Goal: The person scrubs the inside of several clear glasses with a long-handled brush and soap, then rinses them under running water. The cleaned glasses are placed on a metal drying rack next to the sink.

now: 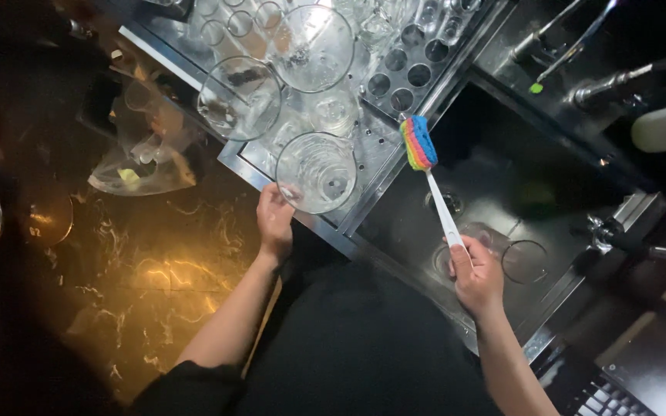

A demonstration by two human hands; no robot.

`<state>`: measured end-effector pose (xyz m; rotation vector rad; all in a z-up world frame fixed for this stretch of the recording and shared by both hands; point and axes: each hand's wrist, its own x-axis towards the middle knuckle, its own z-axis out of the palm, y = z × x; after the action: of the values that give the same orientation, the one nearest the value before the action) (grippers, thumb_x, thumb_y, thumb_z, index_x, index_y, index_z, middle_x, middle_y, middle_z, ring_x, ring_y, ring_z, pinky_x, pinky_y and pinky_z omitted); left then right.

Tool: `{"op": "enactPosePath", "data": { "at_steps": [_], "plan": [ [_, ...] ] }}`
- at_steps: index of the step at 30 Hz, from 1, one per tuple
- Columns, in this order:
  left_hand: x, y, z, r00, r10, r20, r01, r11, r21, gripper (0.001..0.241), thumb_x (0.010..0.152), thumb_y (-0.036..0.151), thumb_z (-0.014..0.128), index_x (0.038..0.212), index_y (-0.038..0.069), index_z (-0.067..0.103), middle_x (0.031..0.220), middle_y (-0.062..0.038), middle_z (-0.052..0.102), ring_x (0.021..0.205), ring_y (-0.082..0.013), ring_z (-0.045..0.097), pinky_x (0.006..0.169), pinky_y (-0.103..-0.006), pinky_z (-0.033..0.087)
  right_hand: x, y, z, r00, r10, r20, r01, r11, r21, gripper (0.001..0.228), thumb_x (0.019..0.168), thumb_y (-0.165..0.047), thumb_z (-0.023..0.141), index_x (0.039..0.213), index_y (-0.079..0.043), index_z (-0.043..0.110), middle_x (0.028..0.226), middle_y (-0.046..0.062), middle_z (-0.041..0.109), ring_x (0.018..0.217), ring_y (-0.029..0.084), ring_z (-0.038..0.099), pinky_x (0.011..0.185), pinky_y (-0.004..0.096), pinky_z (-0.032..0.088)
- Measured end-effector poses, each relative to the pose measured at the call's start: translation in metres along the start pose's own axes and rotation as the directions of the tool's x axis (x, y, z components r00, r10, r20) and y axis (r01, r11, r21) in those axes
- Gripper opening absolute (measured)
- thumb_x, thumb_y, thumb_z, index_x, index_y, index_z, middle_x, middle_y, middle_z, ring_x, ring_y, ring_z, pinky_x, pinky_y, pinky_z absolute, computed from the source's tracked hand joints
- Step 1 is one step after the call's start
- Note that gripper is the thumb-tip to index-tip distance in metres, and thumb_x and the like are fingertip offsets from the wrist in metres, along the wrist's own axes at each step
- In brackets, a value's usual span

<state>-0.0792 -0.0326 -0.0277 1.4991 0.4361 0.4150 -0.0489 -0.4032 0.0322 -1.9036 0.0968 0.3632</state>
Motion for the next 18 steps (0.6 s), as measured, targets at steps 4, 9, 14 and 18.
{"op": "enactPosePath", "data": {
  "at_steps": [4, 9, 14, 18],
  "plan": [
    [-0.001, 0.019, 0.008, 0.999, -0.026, 0.027, 0.02, 0.976, 0.216, 0.037, 0.082, 0.017, 0.08, 0.113, 0.004, 0.063, 0.104, -0.017, 0.069, 0.105, -0.0303, 0.067, 0.092, -0.0434, 0.053, -0.001, -0.005, -0.001, 1.0, 0.018, 0.017, -0.017, 0.999, -0.042, 0.027, 0.106, -0.028, 0.056, 0.111, -0.01, 0.075, 0.05, 0.004, 0.056, 0.049, 0.017, 0.049, 0.056, 0.028, 0.044],
    [0.009, 0.006, 0.012, 0.985, -0.115, -0.126, 0.163, 0.855, 0.492, 0.028, 0.081, 0.025, 0.085, 0.104, 0.011, 0.077, 0.096, -0.013, 0.078, 0.1, -0.0324, 0.074, 0.087, -0.0455, 0.056, -0.001, -0.007, 0.0, 0.999, 0.041, 0.032, -0.039, 0.998, -0.053, 0.03, 0.108, -0.031, 0.054, 0.113, -0.01, 0.075, 0.053, 0.005, 0.057, 0.05, 0.017, 0.048, 0.055, 0.032, 0.043],
    [0.026, 0.038, 0.023, 0.98, -0.042, -0.195, 0.159, 0.756, 0.635, 0.021, 0.094, 0.03, 0.077, 0.092, 0.009, 0.076, 0.078, -0.018, 0.072, 0.081, -0.039, 0.073, 0.074, -0.0497, 0.054, 0.003, 0.004, 0.003, 0.999, 0.03, 0.027, -0.031, 0.999, 0.031, 0.026, 0.107, -0.029, 0.055, 0.113, -0.013, 0.074, 0.052, 0.003, 0.055, 0.052, 0.014, 0.052, 0.059, 0.026, 0.046],
    [0.025, 0.019, 0.003, 0.959, 0.004, -0.284, 0.163, 0.81, 0.564, 0.015, 0.099, 0.039, 0.07, 0.102, 0.024, 0.072, 0.085, -0.005, 0.075, 0.089, -0.0295, 0.074, 0.086, -0.0424, 0.055, 0.011, 0.005, 0.011, 0.999, 0.018, 0.041, -0.017, 0.999, -0.027, 0.027, 0.106, -0.03, 0.055, 0.111, -0.012, 0.074, 0.052, 0.006, 0.059, 0.05, 0.02, 0.055, 0.058, 0.032, 0.049]
  ]
}}
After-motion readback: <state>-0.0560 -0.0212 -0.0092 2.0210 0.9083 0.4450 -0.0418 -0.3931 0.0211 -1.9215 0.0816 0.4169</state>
